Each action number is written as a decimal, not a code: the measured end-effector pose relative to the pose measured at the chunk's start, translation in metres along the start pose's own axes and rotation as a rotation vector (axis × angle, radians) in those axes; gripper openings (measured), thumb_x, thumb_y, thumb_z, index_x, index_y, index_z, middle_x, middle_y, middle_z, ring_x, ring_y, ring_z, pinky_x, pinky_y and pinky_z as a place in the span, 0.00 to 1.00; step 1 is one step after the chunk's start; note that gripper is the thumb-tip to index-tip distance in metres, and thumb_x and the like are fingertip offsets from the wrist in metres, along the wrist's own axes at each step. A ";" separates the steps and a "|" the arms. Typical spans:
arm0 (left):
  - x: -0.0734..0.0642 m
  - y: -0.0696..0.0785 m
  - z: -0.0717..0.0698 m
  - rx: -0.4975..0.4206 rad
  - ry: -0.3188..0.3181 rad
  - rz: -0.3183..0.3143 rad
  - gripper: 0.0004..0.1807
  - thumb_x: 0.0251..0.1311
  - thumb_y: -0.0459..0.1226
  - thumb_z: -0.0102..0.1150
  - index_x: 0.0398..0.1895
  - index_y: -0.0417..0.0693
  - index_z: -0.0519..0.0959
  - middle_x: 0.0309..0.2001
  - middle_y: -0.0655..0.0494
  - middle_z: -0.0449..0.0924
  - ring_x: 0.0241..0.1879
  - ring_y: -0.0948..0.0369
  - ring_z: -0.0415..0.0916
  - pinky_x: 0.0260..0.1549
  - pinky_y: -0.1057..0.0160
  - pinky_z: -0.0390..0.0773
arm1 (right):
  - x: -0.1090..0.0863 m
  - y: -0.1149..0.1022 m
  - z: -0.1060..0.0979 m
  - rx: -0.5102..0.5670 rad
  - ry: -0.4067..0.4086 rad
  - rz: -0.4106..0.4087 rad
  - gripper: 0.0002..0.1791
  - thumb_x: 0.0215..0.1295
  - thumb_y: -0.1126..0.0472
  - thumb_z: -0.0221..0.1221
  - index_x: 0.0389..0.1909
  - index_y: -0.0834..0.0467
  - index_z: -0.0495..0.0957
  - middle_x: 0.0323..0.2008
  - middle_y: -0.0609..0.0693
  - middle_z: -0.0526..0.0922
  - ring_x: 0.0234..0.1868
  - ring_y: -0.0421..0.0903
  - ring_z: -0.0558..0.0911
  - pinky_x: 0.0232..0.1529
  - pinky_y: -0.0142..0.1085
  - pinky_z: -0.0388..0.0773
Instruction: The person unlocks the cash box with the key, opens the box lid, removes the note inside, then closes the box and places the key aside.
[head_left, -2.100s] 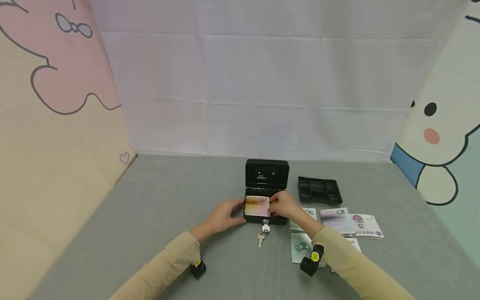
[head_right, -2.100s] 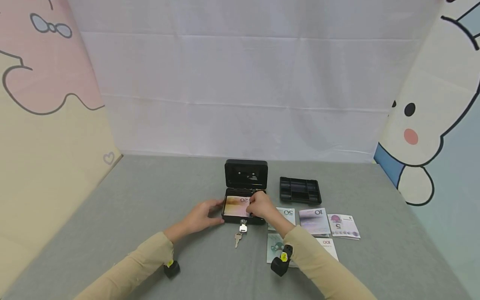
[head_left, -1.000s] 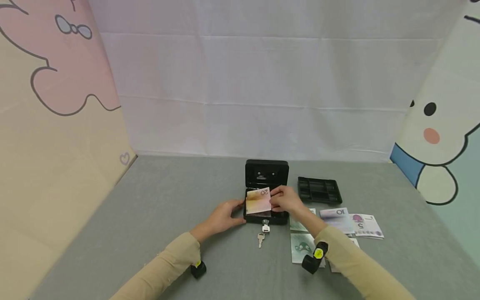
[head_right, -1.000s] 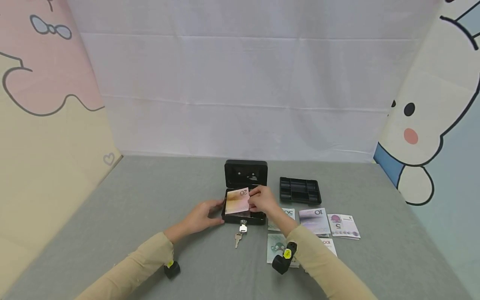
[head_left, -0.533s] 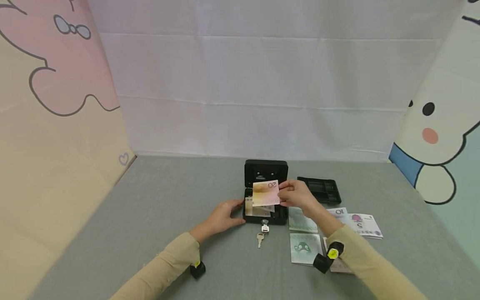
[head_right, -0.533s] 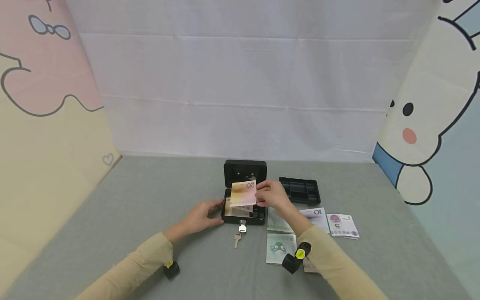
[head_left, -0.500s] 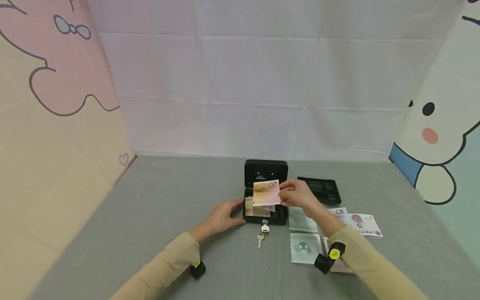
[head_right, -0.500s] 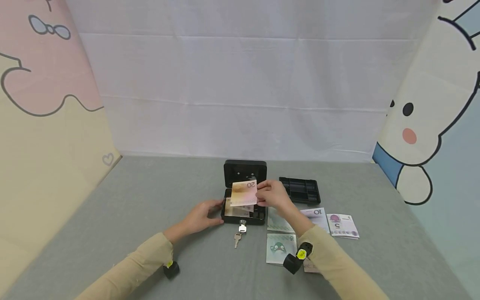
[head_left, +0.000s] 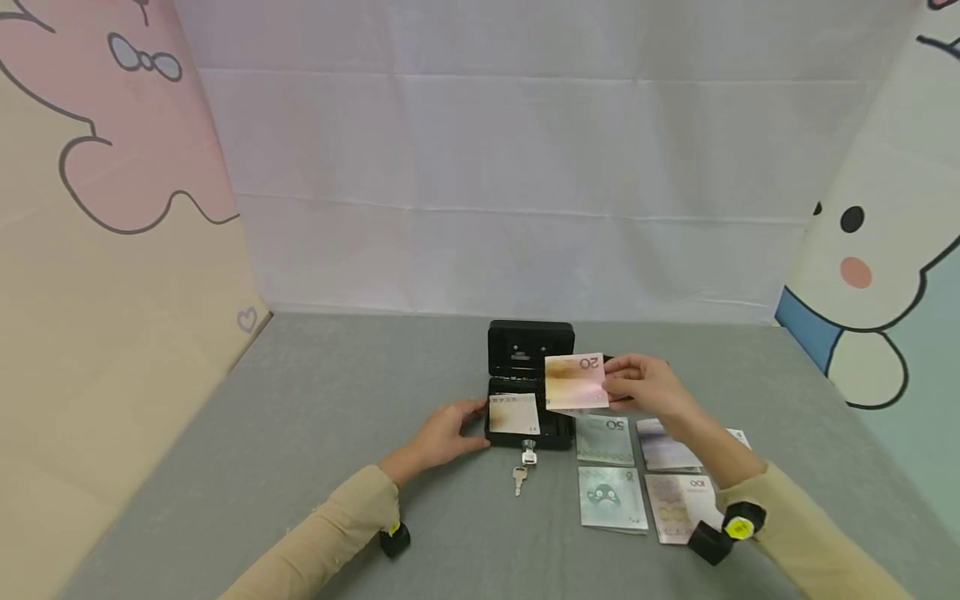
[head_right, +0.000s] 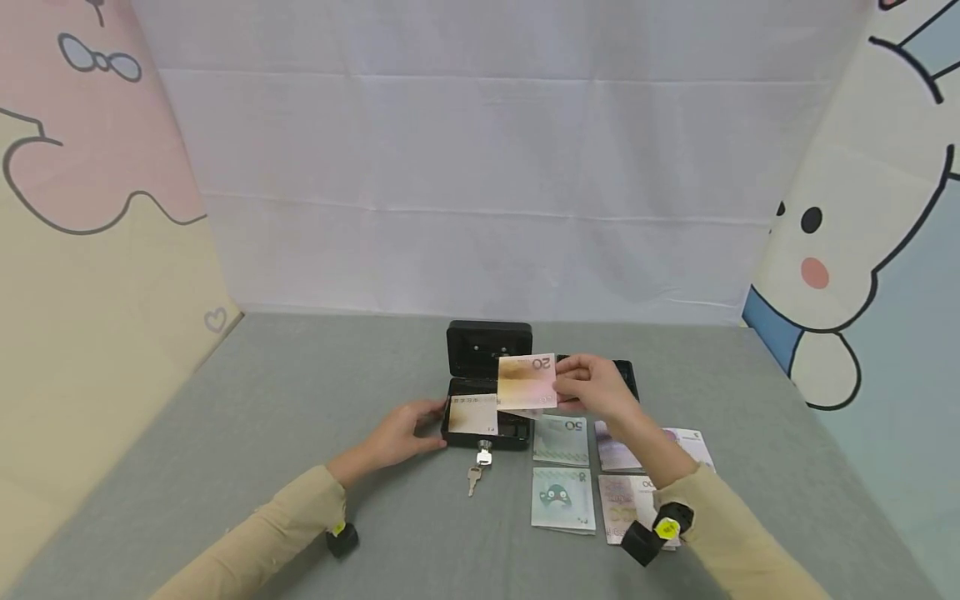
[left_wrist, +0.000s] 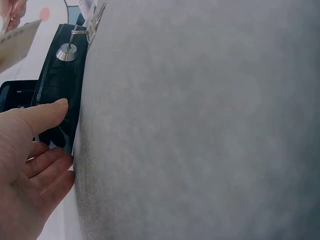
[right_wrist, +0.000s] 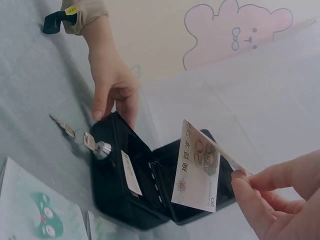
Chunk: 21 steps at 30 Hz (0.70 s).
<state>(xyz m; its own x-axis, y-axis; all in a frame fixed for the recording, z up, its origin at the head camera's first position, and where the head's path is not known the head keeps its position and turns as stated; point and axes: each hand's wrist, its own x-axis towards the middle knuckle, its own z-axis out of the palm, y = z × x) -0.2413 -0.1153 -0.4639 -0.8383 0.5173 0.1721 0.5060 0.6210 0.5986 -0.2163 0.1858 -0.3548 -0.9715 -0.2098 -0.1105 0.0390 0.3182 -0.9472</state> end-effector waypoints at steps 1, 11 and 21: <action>0.000 0.000 0.000 0.003 -0.001 -0.001 0.33 0.49 0.37 0.66 0.57 0.31 0.68 0.51 0.40 0.74 0.49 0.51 0.74 0.47 0.54 0.74 | -0.002 0.002 -0.005 0.003 -0.002 -0.013 0.21 0.63 0.66 0.53 0.51 0.75 0.63 0.31 0.47 0.78 0.30 0.39 0.78 0.34 0.34 0.80; 0.000 0.001 0.000 0.011 -0.012 -0.017 0.32 0.49 0.37 0.66 0.57 0.31 0.68 0.52 0.41 0.74 0.50 0.51 0.73 0.49 0.54 0.73 | -0.018 0.049 -0.071 -0.103 0.057 -0.032 0.21 0.64 0.59 0.55 0.51 0.69 0.65 0.37 0.56 0.78 0.32 0.45 0.78 0.34 0.35 0.80; 0.000 0.001 -0.001 0.006 -0.018 -0.016 0.33 0.49 0.37 0.66 0.58 0.31 0.67 0.53 0.40 0.73 0.51 0.51 0.72 0.49 0.54 0.73 | -0.069 0.067 -0.120 -0.211 0.086 0.094 0.23 0.66 0.59 0.52 0.51 0.74 0.62 0.33 0.46 0.78 0.31 0.39 0.78 0.35 0.34 0.80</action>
<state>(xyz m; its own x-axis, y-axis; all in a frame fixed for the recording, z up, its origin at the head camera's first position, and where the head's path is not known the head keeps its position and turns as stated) -0.2409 -0.1149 -0.4627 -0.8425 0.5177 0.1488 0.4941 0.6328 0.5962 -0.1746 0.3324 -0.3749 -0.9826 -0.0932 -0.1607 0.0895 0.5203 -0.8493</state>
